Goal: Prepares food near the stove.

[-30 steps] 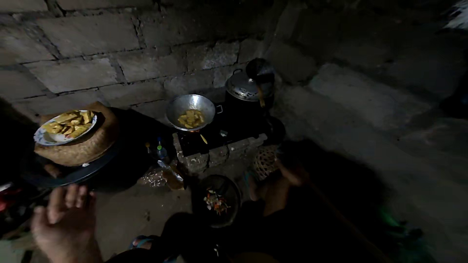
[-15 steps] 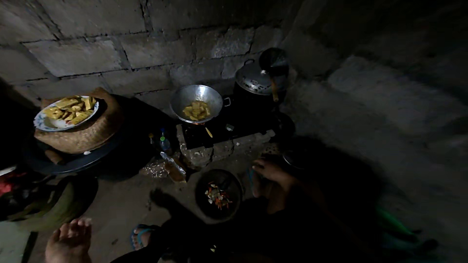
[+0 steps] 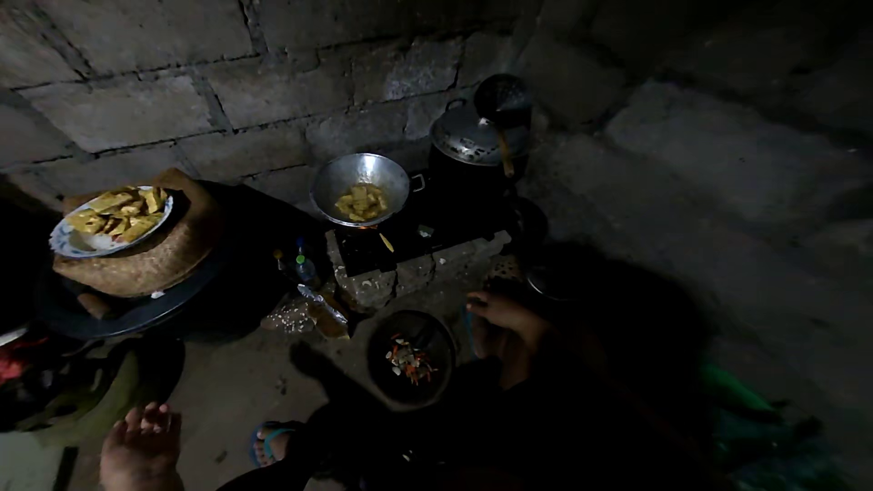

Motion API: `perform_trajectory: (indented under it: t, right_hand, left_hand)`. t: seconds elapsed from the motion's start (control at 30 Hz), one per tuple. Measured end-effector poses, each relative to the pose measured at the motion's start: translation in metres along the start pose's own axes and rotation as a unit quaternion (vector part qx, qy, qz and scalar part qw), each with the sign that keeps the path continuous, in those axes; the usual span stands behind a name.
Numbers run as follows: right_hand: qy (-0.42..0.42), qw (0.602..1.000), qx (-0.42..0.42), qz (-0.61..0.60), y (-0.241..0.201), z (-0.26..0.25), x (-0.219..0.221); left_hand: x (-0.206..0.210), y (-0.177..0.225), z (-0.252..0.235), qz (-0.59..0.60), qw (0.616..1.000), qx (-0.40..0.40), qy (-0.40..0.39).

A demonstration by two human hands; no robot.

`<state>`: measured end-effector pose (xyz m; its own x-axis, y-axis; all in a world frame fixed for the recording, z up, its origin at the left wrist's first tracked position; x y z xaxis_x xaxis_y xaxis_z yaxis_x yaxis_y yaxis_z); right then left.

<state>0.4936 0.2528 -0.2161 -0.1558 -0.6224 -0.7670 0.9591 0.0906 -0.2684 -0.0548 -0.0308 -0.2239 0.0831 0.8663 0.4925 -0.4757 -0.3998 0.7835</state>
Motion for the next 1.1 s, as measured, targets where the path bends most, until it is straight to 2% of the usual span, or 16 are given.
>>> perform_trajectory:
  t: [1.1]
  right_hand:
    - [0.009, 1.000, 0.010, 0.012, 0.018, 0.005, 0.004]
  left_hand:
    - [0.014, -0.007, 0.006, -0.014, 1.000, -0.010, -0.020]
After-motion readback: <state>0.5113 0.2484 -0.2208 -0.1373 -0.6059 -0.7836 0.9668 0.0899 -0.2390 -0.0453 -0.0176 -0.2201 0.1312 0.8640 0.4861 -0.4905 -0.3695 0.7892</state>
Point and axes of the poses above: each hand's wrist, its own z-axis away from the middle knuckle, its own x-axis out of the palm, y = z × x, the point moved 1 cm from there along -z, towards the middle knuckle, and after that the axes turned 13 degrees about z, right-handed, at the moved point
